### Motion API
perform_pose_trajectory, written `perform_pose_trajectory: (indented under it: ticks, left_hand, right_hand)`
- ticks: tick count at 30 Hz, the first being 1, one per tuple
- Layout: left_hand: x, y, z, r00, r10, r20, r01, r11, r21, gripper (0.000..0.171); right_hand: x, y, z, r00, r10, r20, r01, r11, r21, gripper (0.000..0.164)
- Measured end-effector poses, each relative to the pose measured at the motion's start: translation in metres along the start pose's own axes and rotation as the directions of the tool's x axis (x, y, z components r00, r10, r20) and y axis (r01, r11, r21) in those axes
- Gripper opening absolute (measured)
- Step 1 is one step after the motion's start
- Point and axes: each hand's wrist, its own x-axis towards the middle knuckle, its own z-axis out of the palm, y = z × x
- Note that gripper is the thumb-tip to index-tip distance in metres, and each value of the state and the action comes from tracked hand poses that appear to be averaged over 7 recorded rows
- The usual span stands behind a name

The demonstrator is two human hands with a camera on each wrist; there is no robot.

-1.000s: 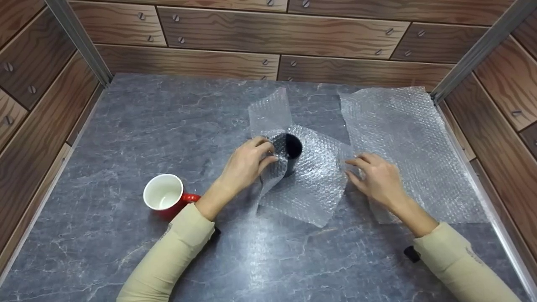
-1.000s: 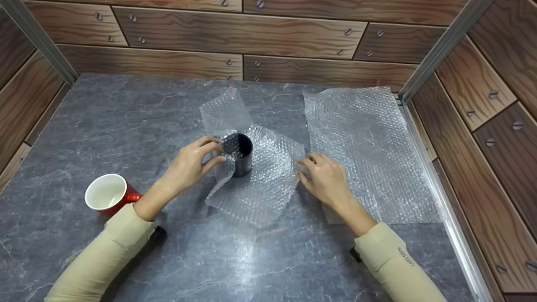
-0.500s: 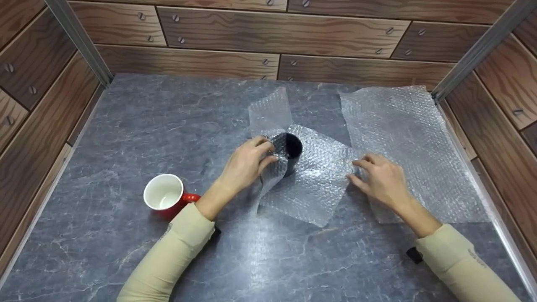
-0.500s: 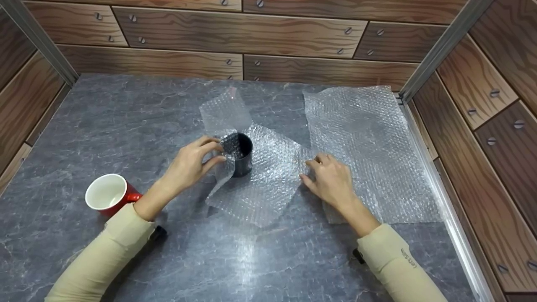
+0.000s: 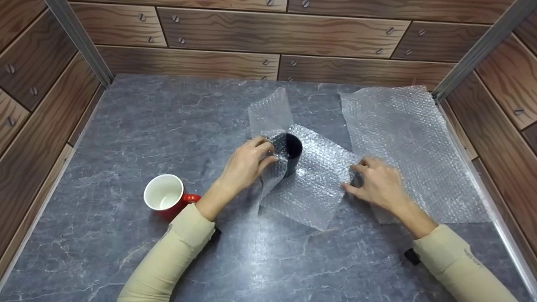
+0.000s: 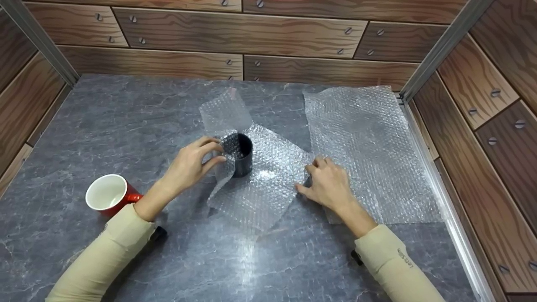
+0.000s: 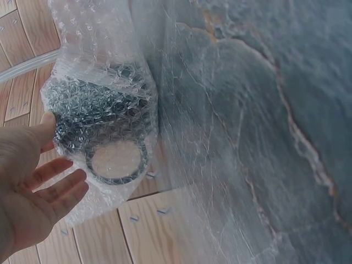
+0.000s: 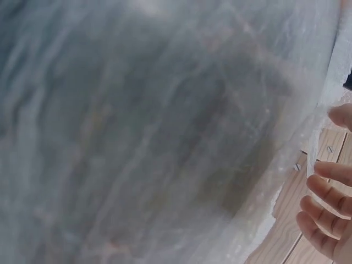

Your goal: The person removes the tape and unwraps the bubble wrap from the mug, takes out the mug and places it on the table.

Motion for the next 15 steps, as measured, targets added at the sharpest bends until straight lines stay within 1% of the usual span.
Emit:
perform_pose_trajectory:
  ticks: [7, 15]
  left_hand:
    - [0.0004, -0.0003, 0.0005, 1.0, -0.002, 0.002, 0.002, 1.0, 0.008, 0.025]
    - [0.0008, 0.0005, -0.0003, 1.0, -0.014, 0.012, 0.014, 1.0, 0.004, 0.026]
  right_hand:
    - [-0.0015, 0.0005, 0.0034, 1.0, -0.003, 0.013, 0.003, 0.999, -0.038, 0.063]
    - [-0.0017, -0.0015, 0.0047, 0.998, 0.018, 0.056, -0.017, 1.0, -0.017, 0.066]
